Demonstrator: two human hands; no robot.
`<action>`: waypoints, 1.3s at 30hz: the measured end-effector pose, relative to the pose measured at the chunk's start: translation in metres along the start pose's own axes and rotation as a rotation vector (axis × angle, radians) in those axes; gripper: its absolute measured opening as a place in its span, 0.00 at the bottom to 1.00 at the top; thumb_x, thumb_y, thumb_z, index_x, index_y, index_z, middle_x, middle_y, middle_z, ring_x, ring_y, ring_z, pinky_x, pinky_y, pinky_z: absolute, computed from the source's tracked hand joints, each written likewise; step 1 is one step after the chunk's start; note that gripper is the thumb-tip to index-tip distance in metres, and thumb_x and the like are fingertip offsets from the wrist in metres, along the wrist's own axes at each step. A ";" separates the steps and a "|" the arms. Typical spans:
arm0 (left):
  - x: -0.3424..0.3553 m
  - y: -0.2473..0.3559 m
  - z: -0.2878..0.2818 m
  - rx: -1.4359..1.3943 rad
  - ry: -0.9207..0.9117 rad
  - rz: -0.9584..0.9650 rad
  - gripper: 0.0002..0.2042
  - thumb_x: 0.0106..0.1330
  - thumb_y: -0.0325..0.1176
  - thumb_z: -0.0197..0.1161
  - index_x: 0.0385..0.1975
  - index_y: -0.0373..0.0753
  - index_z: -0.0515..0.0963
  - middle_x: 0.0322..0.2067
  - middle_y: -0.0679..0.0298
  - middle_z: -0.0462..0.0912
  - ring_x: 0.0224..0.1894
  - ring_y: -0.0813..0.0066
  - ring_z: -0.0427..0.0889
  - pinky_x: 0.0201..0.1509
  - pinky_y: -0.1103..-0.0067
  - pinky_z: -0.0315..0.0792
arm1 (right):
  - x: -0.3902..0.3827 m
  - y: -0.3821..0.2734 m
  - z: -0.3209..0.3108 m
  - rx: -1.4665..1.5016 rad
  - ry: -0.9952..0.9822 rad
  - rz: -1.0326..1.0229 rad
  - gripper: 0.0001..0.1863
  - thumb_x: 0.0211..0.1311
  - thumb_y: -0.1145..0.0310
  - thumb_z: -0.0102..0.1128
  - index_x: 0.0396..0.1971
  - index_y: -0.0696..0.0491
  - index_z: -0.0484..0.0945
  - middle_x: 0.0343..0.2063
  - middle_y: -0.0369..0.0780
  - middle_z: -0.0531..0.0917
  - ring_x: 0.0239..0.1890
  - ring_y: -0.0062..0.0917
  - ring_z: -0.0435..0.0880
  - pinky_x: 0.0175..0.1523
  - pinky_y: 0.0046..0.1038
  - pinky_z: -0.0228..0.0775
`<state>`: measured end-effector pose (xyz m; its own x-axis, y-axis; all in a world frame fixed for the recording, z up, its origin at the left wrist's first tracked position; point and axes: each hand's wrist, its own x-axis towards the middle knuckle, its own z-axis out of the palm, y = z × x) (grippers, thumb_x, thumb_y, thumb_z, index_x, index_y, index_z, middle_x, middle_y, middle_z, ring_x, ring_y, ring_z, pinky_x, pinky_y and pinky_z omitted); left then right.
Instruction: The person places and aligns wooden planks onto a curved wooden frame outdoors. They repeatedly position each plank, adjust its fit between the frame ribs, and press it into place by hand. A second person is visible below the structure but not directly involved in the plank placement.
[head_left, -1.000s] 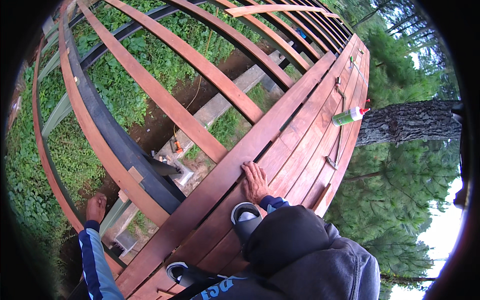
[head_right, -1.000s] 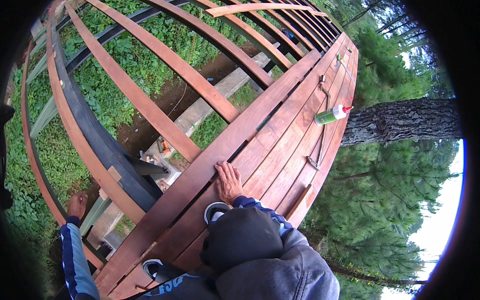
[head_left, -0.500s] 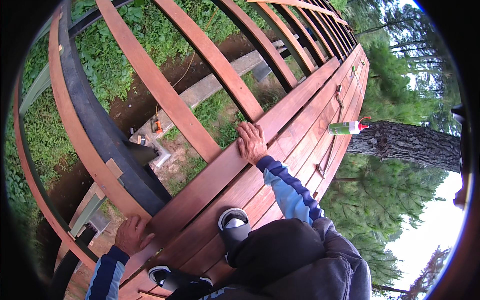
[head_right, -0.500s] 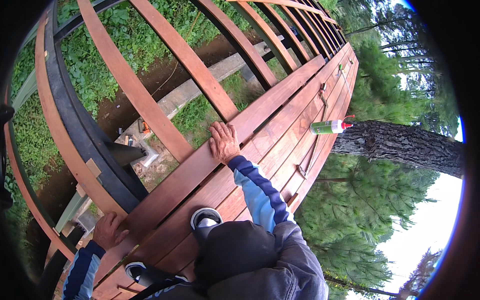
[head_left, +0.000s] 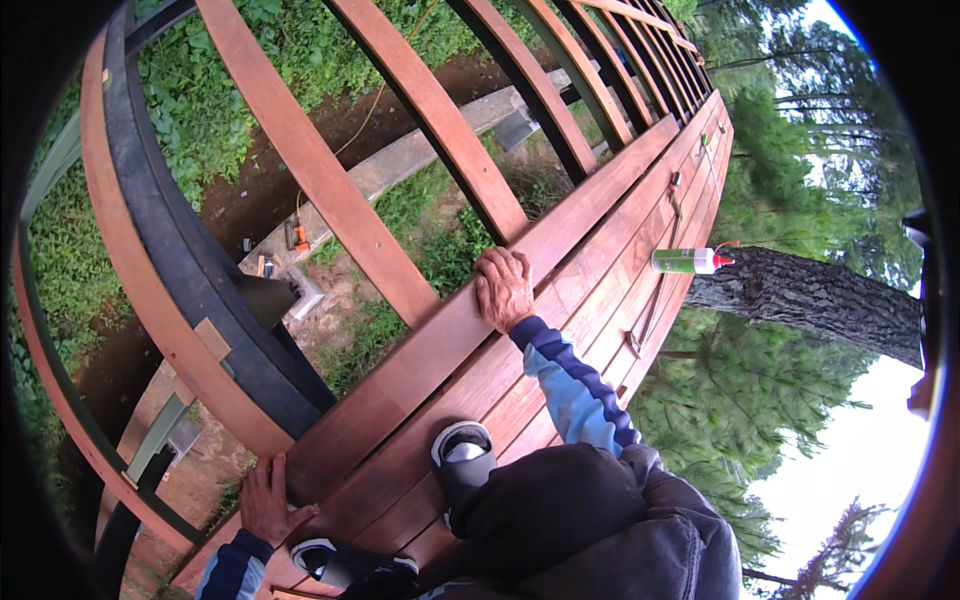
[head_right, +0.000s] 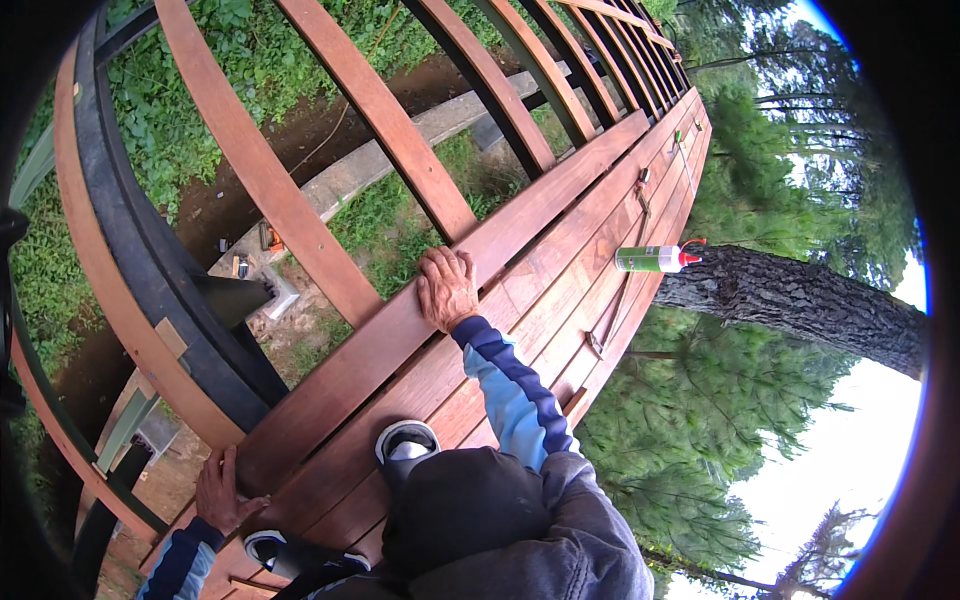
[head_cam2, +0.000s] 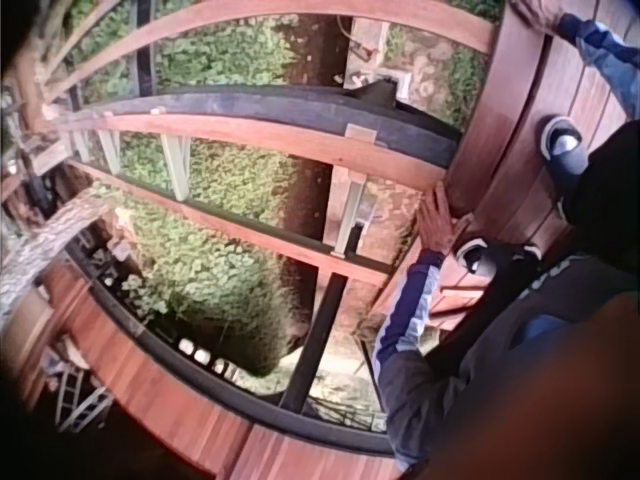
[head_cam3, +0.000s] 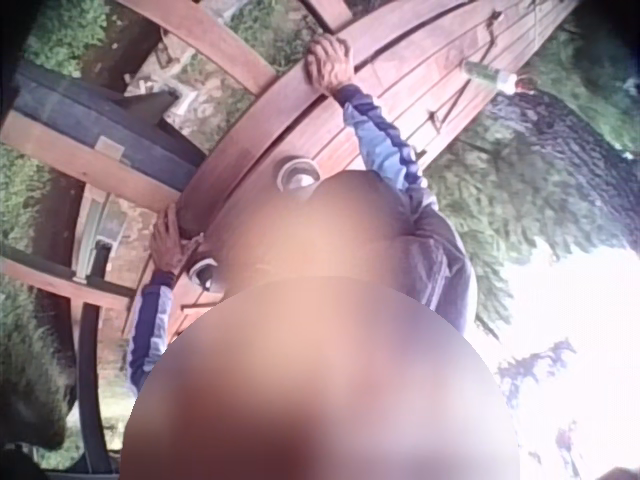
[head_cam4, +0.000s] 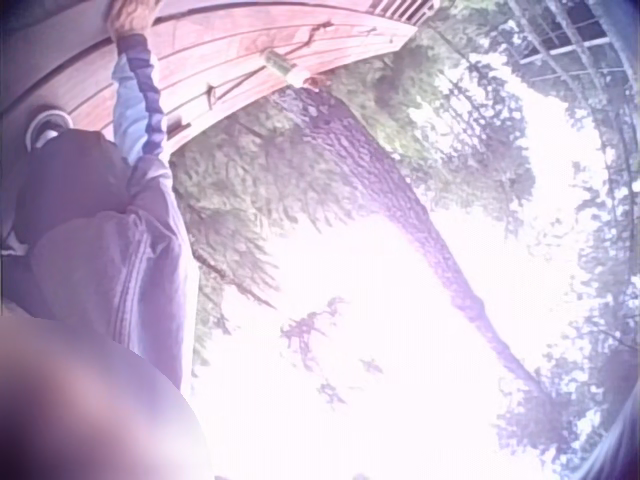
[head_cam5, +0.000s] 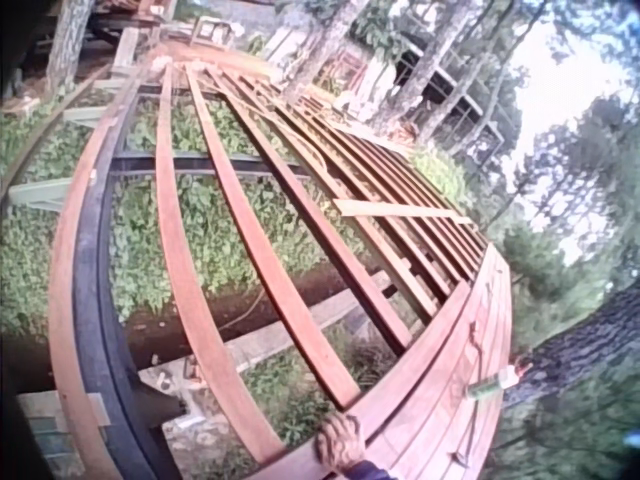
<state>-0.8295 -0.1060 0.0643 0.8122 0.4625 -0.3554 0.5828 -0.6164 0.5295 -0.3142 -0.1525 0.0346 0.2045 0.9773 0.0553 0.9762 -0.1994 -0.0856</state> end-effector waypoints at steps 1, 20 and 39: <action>-0.001 0.000 0.002 -0.012 0.018 -0.003 0.47 0.50 0.68 0.56 0.61 0.33 0.58 0.51 0.44 0.64 0.48 0.47 0.67 0.49 0.58 0.64 | 0.001 0.000 0.000 -0.004 0.000 0.001 0.14 0.57 0.67 0.49 0.44 0.53 0.72 0.49 0.41 0.73 0.59 0.34 0.66 0.63 0.45 0.47; -0.002 0.004 -0.001 -0.066 -0.167 -0.204 0.50 0.43 0.67 0.63 0.62 0.37 0.59 0.38 0.46 0.69 0.40 0.47 0.71 0.44 0.60 0.67 | -0.003 -0.002 0.000 -0.022 -0.023 0.037 0.13 0.58 0.66 0.47 0.43 0.51 0.72 0.48 0.39 0.73 0.58 0.31 0.66 0.59 0.45 0.48; 0.003 -0.003 0.001 -0.084 -0.167 -0.166 0.53 0.37 0.60 0.71 0.64 0.39 0.56 0.33 0.47 0.71 0.30 0.48 0.75 0.34 0.62 0.71 | -0.004 -0.002 0.001 -0.027 -0.009 0.054 0.14 0.58 0.65 0.48 0.43 0.51 0.72 0.49 0.38 0.73 0.58 0.29 0.66 0.59 0.43 0.48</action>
<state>-0.8288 -0.1037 0.0610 0.7028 0.4367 -0.5615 0.7098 -0.4825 0.5132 -0.3167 -0.1564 0.0334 0.2568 0.9655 0.0419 0.9653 -0.2541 -0.0609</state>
